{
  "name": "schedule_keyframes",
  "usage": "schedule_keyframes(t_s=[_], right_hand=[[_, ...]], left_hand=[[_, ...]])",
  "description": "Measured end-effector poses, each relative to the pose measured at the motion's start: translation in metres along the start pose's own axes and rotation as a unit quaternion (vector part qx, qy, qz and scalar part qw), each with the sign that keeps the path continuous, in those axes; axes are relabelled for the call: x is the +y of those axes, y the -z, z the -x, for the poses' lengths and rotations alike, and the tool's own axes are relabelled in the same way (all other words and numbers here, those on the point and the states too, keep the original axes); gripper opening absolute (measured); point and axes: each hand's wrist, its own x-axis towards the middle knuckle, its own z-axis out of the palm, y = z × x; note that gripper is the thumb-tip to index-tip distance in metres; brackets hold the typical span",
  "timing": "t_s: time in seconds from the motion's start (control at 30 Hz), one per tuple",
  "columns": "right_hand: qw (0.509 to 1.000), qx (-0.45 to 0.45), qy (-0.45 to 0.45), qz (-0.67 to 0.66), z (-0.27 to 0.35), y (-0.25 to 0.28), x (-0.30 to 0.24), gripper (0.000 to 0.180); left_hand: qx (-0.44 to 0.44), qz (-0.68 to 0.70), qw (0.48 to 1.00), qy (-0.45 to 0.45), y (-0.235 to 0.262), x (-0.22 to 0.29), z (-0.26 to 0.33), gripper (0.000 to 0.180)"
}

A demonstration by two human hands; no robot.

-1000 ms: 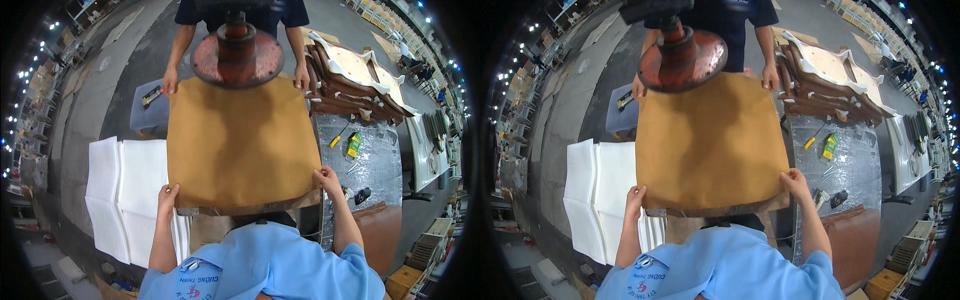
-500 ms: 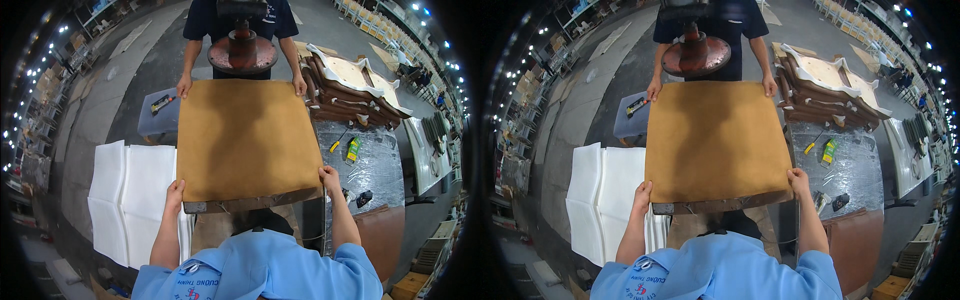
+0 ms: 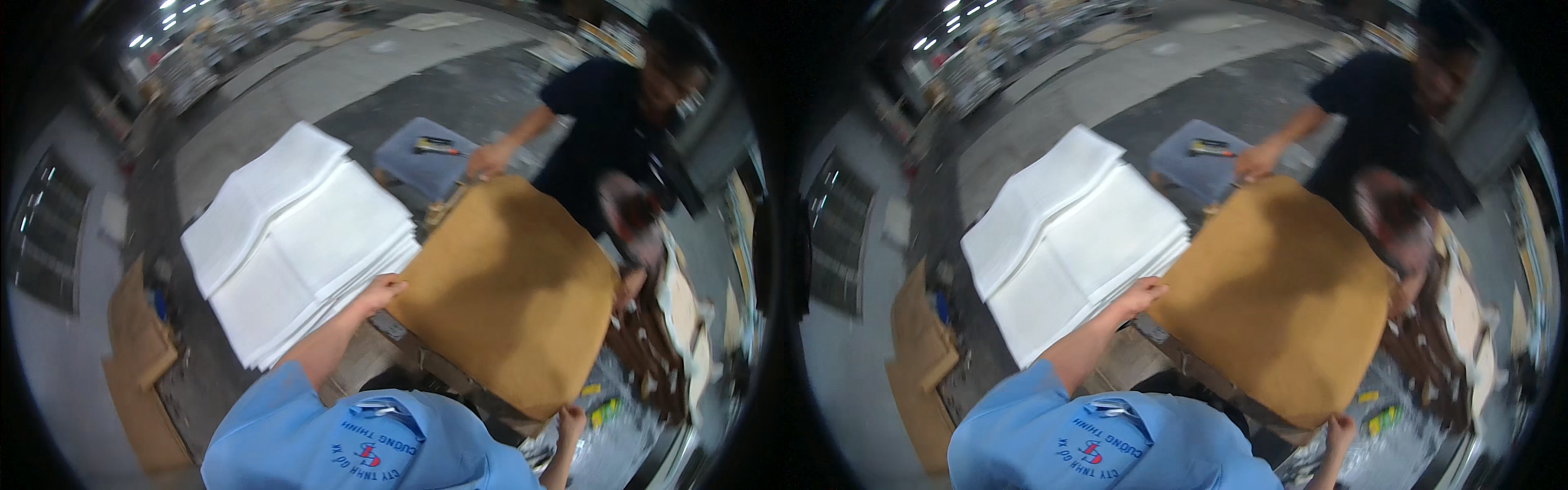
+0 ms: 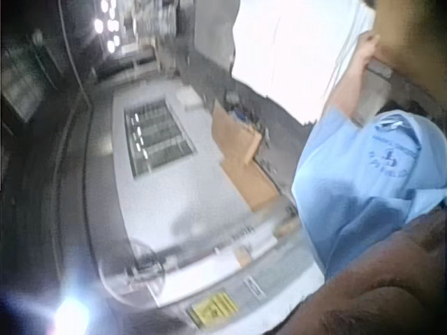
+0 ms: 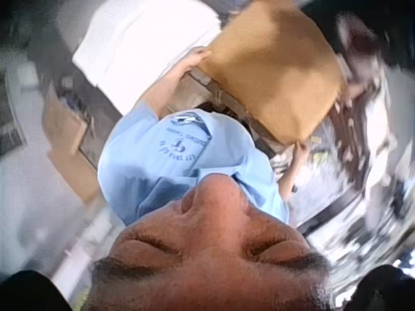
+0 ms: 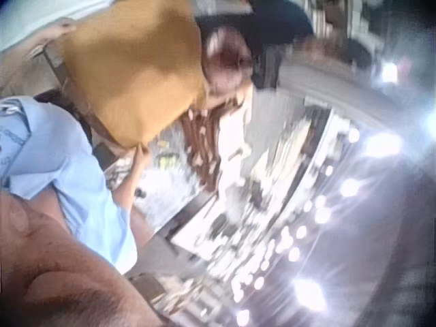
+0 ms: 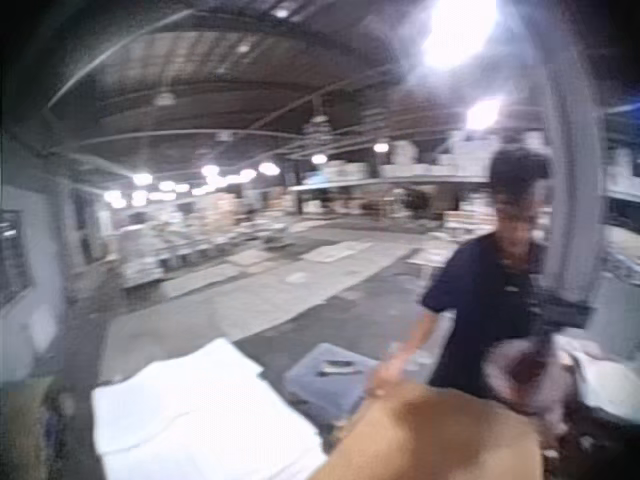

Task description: The person places a white foam sheet over a wooden chair seat base and uses a pneumatic staple gun to attach the foam to the underside. A coworker assists by holding the seat and applying glue. The person then flips the seat and places a brown leather cover over it.

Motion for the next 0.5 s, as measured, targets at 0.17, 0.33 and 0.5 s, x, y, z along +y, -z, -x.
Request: schedule_keyframes(t_s=[0.17, 0.33, 0.5], right_hand=[[0.975, -0.019, 0.218, 0.036, -0.029, -0.089, -0.101, 0.016], [0.907, -0.317, 0.268, 0.07, 0.072, -0.241, -0.252, 0.02], [0.866, -0.264, 0.366, 0.214, 0.115, -0.314, -0.254, 0.029]], left_hand=[[0.066, 0.0, 0.998, -0.013, 0.013, -0.03, 0.015, 0.034], [0.049, -0.05, 0.997, -0.027, 0.012, -0.03, 0.005, 0.034], [0.027, -0.054, 0.994, -0.091, 0.027, -0.037, -0.001, 0.03]])
